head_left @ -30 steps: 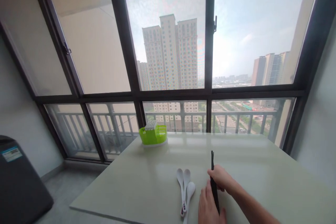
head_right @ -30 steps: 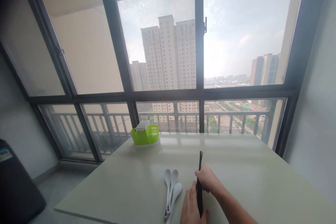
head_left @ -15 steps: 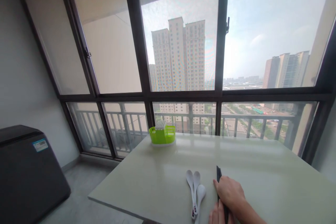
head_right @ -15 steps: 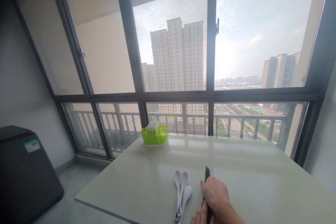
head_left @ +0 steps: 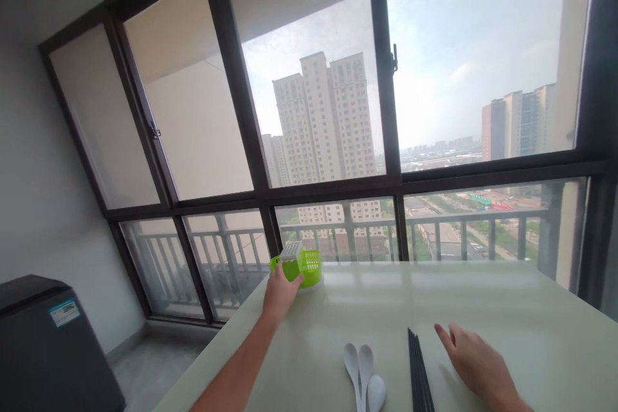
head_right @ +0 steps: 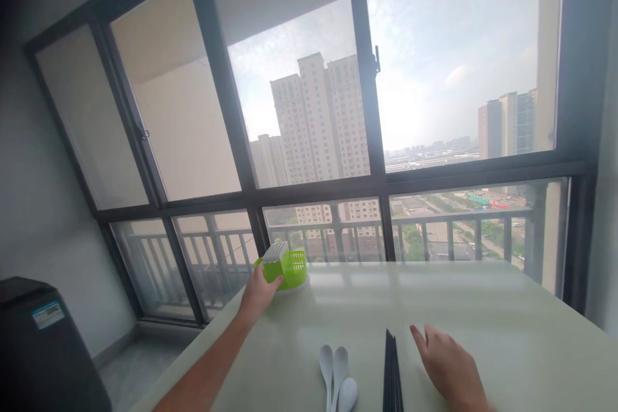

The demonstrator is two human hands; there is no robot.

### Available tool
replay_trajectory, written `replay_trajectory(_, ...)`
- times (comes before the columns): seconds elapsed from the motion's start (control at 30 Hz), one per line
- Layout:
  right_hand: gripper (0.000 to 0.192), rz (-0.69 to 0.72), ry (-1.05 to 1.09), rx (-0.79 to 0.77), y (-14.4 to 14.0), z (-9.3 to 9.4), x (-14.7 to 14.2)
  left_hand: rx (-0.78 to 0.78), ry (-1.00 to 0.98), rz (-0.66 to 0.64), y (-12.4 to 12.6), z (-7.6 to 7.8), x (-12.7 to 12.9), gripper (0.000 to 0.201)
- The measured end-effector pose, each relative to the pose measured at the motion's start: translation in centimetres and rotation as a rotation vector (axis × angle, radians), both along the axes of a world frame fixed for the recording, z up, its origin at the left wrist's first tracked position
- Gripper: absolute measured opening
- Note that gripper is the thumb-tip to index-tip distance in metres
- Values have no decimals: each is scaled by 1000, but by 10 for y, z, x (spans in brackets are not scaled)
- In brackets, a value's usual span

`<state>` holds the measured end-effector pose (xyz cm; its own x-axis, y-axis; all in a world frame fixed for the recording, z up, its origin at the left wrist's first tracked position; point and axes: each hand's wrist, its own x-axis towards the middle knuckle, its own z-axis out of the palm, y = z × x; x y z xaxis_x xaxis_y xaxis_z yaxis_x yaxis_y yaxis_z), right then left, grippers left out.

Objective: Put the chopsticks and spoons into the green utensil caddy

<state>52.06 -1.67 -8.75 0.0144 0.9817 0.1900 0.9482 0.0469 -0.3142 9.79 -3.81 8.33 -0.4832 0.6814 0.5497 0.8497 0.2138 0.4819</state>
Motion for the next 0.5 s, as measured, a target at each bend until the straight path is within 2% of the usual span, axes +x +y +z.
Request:
replay_trajectory(0.07,51,-42,57,8,4,-6,3,8,-2,76,24,12,-14,51)
replay_trajectory(0.17,48,-63,107,62,6,-12,-1,9,10,73,43,17,-9,41)
replay_trajectory(0.5,37,-45,166,132,6,-12,-10,-73,42,-9,82,15,64,41)
